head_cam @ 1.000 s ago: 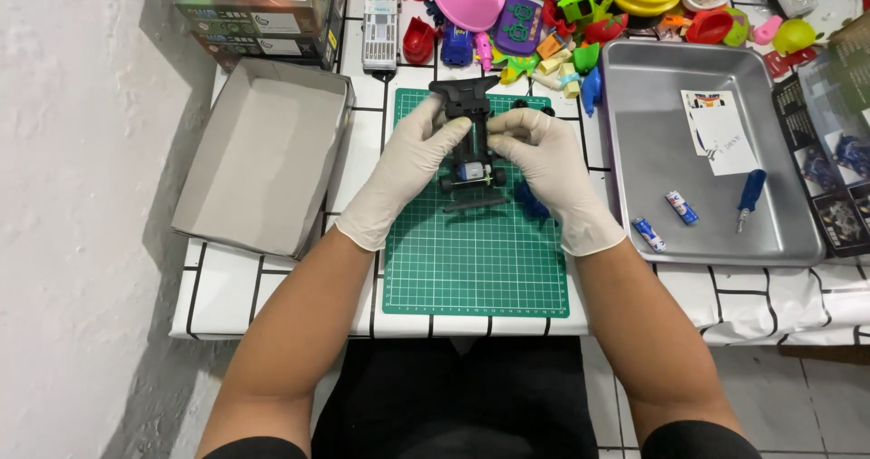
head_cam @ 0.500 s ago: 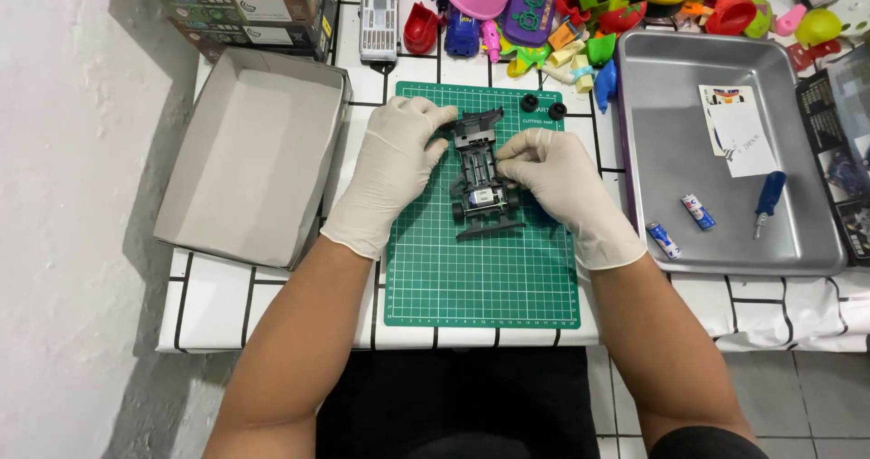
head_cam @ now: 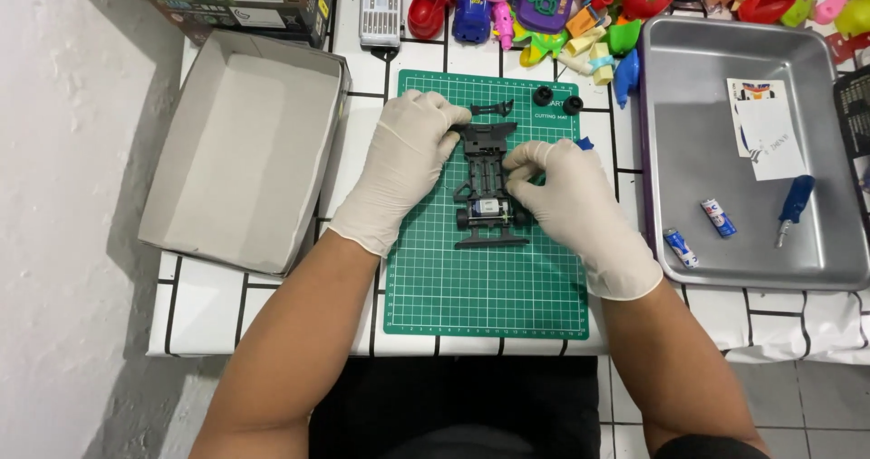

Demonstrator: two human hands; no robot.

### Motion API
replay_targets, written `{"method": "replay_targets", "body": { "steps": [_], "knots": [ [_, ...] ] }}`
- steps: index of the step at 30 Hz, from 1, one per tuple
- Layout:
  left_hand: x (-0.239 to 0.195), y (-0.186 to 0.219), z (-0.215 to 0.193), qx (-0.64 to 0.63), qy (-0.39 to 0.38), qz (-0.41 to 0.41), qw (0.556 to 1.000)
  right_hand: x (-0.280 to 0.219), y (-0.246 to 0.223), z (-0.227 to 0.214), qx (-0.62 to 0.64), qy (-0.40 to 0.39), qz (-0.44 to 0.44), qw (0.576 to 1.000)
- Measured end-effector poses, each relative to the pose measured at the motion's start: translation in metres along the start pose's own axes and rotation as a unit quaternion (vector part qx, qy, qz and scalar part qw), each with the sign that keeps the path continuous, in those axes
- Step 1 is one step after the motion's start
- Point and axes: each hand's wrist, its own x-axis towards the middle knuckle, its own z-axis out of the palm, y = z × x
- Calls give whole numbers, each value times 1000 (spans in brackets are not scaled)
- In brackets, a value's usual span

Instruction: Assembling a miniature toy car chassis by installing gears, a motor, and a plastic cover on a cutting mat.

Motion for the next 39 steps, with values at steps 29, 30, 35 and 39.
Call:
{"method": "replay_targets", "body": {
  "steps": [29,30,35,39],
  "knots": [
    [-3,16,-53,-28,364,12,931,6,9,6,-33,130,-242,961],
    [-4,14,-51,-28,364,9,931,8,9,8,-29,137,-274,952],
    [-6,16,-54,-48,361,22,931,17,1,12,-44,111,-312,942],
    [-4,11,-39,-37,340,-22,939,32,-22,15,-150,38,-332,931]
  ]
}}
